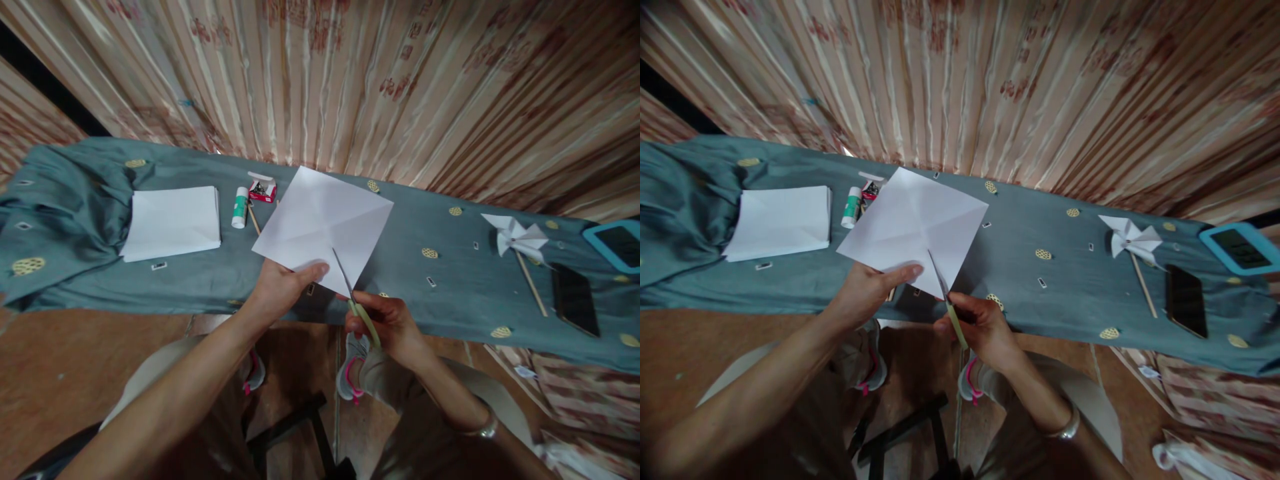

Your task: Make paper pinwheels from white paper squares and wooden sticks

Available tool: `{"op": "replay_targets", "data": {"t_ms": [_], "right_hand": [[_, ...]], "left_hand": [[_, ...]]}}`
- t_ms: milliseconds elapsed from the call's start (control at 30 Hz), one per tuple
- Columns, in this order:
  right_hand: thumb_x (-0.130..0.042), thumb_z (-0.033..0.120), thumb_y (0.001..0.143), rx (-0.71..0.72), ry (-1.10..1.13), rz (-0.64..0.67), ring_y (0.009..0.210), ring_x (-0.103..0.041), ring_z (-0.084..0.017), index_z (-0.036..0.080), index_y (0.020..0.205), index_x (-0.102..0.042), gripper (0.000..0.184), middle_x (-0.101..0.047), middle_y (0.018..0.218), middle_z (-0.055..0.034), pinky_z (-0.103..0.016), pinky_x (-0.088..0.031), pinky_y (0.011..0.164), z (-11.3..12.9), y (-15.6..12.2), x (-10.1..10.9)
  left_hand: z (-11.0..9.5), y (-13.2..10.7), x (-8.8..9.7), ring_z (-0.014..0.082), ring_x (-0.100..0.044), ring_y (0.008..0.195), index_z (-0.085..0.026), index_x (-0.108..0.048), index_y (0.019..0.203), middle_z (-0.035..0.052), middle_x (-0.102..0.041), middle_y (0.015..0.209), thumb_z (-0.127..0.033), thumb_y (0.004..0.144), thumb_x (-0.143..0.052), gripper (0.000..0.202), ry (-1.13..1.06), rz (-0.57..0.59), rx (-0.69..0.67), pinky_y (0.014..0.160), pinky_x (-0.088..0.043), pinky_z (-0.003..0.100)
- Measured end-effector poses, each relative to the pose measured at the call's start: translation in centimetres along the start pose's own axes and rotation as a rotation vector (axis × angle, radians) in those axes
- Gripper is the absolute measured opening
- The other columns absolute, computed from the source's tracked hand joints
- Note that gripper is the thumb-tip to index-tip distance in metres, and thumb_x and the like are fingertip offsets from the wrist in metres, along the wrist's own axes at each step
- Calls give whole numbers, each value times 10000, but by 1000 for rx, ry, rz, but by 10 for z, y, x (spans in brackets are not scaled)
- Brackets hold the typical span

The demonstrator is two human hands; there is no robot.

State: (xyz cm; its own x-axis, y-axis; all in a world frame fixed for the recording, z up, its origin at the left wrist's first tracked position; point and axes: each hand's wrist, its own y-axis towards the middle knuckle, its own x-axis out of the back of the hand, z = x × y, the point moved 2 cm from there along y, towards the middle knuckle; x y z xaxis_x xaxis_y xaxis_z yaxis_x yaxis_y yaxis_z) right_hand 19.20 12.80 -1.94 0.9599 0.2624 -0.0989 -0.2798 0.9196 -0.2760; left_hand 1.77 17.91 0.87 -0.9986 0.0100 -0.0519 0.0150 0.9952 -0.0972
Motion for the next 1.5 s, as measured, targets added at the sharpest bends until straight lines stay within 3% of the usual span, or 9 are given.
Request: {"op": "replay_targets", "data": {"t_ms": [400, 867, 1500], "right_hand": [[-819, 446, 620, -15, -31, 8, 483, -437, -75, 187, 577, -542, 382, -553, 533, 42, -207, -338, 432, 4, -1, 0], [-821, 419, 633, -14, 12, 7, 486, -423, -77, 190, 590, -548, 359, -526, 520, 48, -212, -337, 439, 3, -2, 0], [-795, 413, 650, -12, -29, -11, 475, -423, -82, 195, 582, -571, 320, -504, 515, 51, -217, -342, 430, 4, -2, 0]], "left_hand": [[0, -2, -3, 241, -664, 842, -203, -639, 816, 71, -730, 946, -263, 607, -733, 237, 22, 14, 9, 814, -562, 410], [2, -2, -4, 230, -649, 822, -210, -633, 804, 60, -713, 909, -257, 604, -737, 230, -8, 13, 22, 798, -545, 403], [3, -3, -5, 191, -604, 735, -209, -638, 789, 27, -694, 817, -188, 551, -776, 276, -101, -32, 57, 705, -517, 312]]}}
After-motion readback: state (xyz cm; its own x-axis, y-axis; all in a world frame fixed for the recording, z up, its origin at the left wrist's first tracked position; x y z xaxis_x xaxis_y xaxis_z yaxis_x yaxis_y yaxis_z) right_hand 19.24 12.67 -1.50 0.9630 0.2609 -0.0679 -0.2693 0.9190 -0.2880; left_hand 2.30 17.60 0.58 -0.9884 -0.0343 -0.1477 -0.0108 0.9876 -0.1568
